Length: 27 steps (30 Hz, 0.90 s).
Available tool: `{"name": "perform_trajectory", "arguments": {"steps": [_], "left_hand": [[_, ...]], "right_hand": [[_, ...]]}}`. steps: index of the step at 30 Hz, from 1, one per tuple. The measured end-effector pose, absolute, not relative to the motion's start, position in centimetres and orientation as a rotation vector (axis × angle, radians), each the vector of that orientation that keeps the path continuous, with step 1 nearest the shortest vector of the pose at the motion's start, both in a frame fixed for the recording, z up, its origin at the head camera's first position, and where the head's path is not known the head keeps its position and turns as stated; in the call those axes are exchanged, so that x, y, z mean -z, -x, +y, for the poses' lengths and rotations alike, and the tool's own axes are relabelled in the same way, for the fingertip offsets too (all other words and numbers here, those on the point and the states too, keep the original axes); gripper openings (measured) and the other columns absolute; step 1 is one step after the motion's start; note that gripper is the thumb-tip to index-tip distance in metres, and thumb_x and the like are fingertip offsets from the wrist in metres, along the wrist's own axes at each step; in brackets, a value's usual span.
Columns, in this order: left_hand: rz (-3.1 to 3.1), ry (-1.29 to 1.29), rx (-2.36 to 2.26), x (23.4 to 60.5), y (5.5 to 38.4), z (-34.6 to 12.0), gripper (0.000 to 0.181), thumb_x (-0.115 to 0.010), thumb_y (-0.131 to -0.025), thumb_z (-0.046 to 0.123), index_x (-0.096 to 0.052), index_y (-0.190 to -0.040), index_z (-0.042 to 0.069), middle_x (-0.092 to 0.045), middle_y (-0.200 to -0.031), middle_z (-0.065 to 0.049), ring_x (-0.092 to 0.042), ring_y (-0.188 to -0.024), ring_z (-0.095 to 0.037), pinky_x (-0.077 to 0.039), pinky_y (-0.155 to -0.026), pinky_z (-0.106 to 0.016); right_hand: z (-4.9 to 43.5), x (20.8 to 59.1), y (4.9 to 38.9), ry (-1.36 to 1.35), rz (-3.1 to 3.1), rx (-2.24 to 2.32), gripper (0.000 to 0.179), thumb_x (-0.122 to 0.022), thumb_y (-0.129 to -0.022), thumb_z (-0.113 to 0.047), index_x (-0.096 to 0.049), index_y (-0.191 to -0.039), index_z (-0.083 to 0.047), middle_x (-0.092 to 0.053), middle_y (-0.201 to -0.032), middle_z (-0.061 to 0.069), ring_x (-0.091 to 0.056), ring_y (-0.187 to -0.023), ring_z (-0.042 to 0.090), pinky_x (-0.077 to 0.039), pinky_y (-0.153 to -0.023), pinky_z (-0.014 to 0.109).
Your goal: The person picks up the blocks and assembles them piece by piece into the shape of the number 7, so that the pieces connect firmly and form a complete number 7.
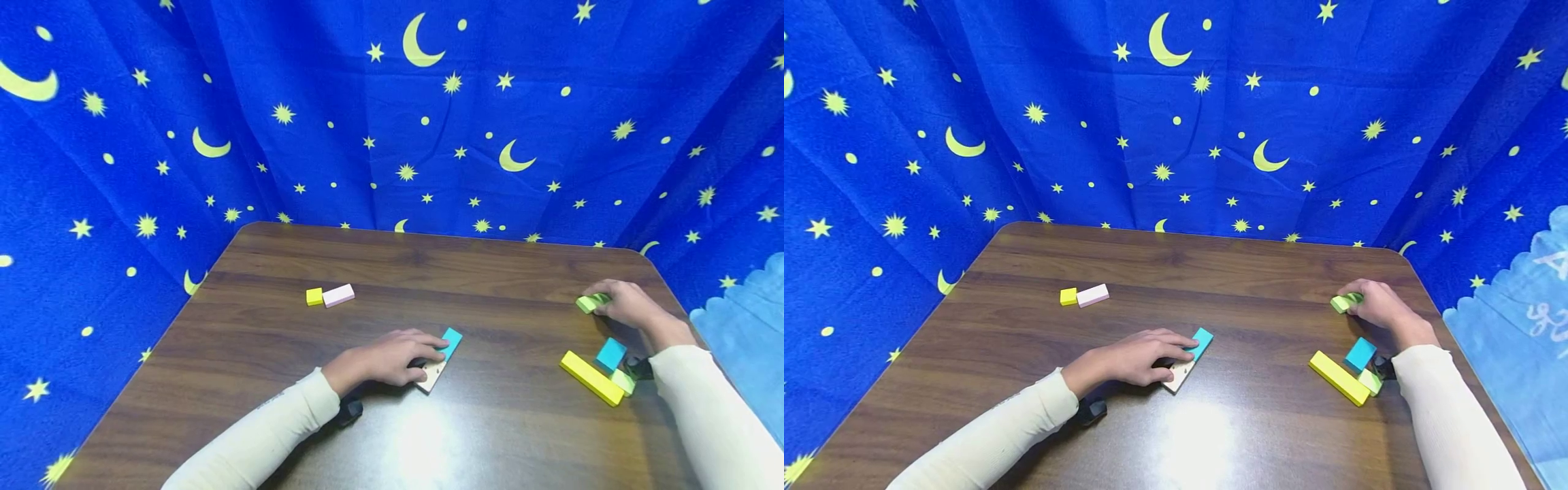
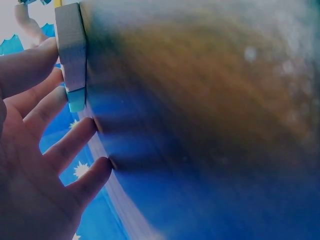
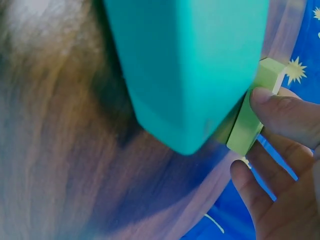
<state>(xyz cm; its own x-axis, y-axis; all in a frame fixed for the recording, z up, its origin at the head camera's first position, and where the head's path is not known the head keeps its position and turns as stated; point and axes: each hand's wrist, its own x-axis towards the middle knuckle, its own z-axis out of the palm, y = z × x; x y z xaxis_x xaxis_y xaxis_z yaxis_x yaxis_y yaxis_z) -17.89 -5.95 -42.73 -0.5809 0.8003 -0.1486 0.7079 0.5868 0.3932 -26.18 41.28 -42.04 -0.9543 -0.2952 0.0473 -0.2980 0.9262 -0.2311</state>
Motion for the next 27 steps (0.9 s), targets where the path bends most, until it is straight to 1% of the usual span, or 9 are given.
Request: {"name": "perform_trajectory", "arguments": {"steps": [7, 11, 13, 20, 24, 27], "left_hand": [[2.507, -1.226, -0.429, 42.8, 17.8, -6.0, 0.045, -0.060, -0.098, 0.027, -0.055, -0.143, 0.021, -0.038, -0.159, 0.011, -0.036, -0.148, -0.019, -0.030, -0.122, -0.045], [2.504, -1.208, -0.438, 42.8, 17.8, -6.0, 0.045, -0.060, -0.098, 0.027, -0.054, -0.143, 0.021, -0.038, -0.159, 0.011, -0.036, -0.148, -0.018, -0.030, -0.122, -0.044], [2.505, -1.203, -0.441, 42.7, 17.9, -5.9, 0.046, -0.061, -0.098, 0.028, -0.054, -0.143, 0.021, -0.038, -0.159, 0.011, -0.036, -0.148, -0.017, -0.030, -0.122, -0.044], [2.543, -1.254, -0.361, 42.6, 17.9, -5.6, 0.045, -0.060, -0.098, 0.026, -0.056, -0.142, 0.020, -0.040, -0.159, 0.009, -0.039, -0.147, -0.019, -0.034, -0.121, -0.040], [2.569, -1.276, -0.306, 42.4, 17.8, -5.5, 0.044, -0.061, -0.097, 0.026, -0.057, -0.141, 0.020, -0.042, -0.158, 0.009, -0.041, -0.145, -0.019, -0.037, -0.119, -0.039], [2.574, -1.278, -0.297, 42.4, 17.8, -5.5, 0.044, -0.061, -0.097, 0.026, -0.058, -0.140, 0.020, -0.043, -0.157, 0.009, -0.043, -0.144, -0.018, -0.038, -0.118, -0.038]], "right_hand": [[41.2, 41.9, 26.2, -0.367, -3.162, -0.436, 0.034, -0.072, -0.081, -0.003, -0.068, -0.114, 0.003, -0.063, -0.117, 0.034, -0.059, -0.106, 0.051, -0.048, -0.085, 0.060], [41.3, 42.2, 26.5, -0.418, -3.129, -0.424, 0.034, -0.073, -0.079, -0.002, -0.069, -0.112, 0.003, -0.066, -0.110, 0.032, -0.062, -0.098, 0.046, -0.050, -0.080, 0.055], [41.4, 42.3, 26.7, -0.437, -3.109, -0.418, 0.034, -0.074, -0.077, -0.002, -0.070, -0.111, 0.002, -0.068, -0.108, 0.030, -0.063, -0.097, 0.045, -0.050, -0.080, 0.053], [40.6, 41.6, 27.3, -0.446, -3.074, -0.449, 0.034, -0.074, -0.080, -0.004, -0.069, -0.114, 0.002, -0.065, -0.114, 0.033, -0.061, -0.104, 0.050, -0.048, -0.086, 0.060], [38.8, 40.6, 27.8, -0.519, -3.029, -0.475, 0.034, -0.073, -0.081, -0.004, -0.070, -0.115, -0.001, -0.067, -0.116, 0.029, -0.061, -0.108, 0.048, -0.047, -0.090, 0.060], [37.0, 39.7, 28.2, -0.578, -3.024, -0.513, 0.033, -0.071, -0.084, -0.003, -0.069, -0.117, -0.002, -0.067, -0.119, 0.026, -0.061, -0.111, 0.044, -0.047, -0.092, 0.059]]}}
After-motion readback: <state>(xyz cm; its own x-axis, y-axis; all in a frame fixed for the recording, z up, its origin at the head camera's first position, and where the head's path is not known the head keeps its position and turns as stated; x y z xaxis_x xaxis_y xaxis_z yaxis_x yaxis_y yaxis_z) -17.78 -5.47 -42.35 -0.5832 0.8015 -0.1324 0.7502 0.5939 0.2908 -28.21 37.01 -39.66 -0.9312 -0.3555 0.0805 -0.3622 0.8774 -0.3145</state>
